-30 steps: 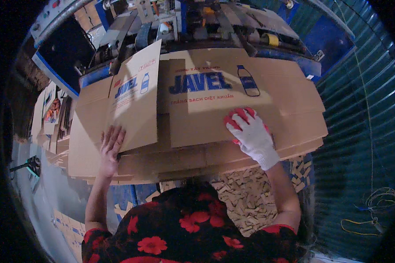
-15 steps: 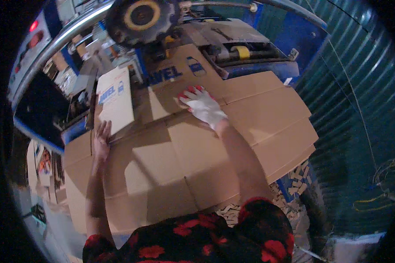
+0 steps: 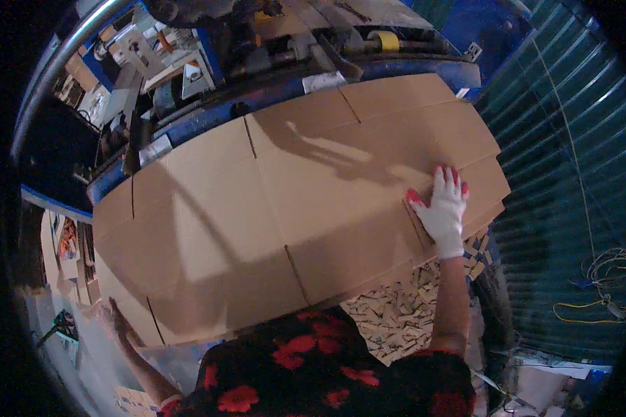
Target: The person repeatedly folds flat cardboard sheets into box shapes using a machine in a factory. They place each sheet into the machine, fold the flaps, and stack the finished boxes on a nearby pile.
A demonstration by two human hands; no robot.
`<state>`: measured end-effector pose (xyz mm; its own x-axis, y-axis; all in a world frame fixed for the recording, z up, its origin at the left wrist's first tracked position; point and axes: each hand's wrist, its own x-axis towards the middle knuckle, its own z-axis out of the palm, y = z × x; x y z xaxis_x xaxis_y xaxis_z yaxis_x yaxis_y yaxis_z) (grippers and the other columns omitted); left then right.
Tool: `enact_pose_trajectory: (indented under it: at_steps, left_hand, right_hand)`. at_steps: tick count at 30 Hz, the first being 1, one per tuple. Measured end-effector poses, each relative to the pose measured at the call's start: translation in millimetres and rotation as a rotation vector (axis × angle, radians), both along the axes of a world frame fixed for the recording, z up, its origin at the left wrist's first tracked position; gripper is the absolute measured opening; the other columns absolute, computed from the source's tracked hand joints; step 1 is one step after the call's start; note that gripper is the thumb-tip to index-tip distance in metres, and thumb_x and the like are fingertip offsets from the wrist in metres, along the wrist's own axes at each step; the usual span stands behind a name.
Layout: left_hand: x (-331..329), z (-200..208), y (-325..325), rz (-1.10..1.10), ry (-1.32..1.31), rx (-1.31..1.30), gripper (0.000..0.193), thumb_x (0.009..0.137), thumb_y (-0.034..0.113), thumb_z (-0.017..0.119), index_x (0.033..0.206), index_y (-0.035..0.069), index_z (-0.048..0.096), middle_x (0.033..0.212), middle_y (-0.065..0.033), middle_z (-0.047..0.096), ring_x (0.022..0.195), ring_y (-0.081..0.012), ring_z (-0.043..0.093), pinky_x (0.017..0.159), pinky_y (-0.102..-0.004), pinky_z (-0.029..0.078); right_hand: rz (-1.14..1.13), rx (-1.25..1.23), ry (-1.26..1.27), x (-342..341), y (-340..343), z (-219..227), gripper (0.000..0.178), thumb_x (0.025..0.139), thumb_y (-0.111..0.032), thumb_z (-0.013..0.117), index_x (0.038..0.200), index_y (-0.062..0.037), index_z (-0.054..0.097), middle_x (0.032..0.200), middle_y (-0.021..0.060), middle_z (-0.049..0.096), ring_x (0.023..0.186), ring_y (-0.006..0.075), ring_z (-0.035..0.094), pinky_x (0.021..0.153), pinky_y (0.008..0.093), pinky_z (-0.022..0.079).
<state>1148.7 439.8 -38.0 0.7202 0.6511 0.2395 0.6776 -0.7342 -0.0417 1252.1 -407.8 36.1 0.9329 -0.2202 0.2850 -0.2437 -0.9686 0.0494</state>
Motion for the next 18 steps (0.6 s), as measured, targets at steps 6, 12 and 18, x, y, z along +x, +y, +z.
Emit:
enact_pose_trajectory:
  at_steps: [6,12,18]
  left_hand:
    - [-78.0,-19.2,52.8,0.042,-0.226,-0.802,0.069,0.085,0.055,0.059,0.12,-0.005,0.055,0.117,-0.0222,0.059,0.109,-0.0336,0.056,0.092,-0.0416,0.043]
    - [-94.0,-10.4,40.3,0.049,-0.204,-0.467,0.061,0.08,0.052,0.067,0.107,-0.002,0.061,0.102,-0.0186,0.063,0.094,-0.0306,0.058,0.085,-0.0411,0.044]
    - [-88.2,21.8,28.0,-0.037,-0.278,-0.478,0.053,0.081,0.042,0.071,0.11,0.0,0.059,0.099,-0.0129,0.063,0.094,-0.0273,0.06,0.082,-0.0409,0.047]
  right_hand:
    - [-0.196,0.008,-0.03,-96.7,-20.2,-39.6,0.093,0.073,-0.048,0.073,0.14,0.0014,0.034,0.143,0.0206,0.037,0.136,0.0361,0.029,0.113,0.0471,0.019]
    - [-0.375,1.156,-0.574,-126.5,-44.3,-82.6,0.08,0.081,-0.023,0.073,0.141,0.0051,0.027,0.135,0.0201,0.044,0.121,0.0296,0.047,0.103,0.0383,0.039]
    - [-0.238,1.462,-0.75,-123.9,-26.1,-56.6,0.068,0.083,-0.007,0.069,0.14,-0.0033,0.033,0.123,0.0132,0.054,0.106,0.0237,0.058,0.093,0.0344,0.046]
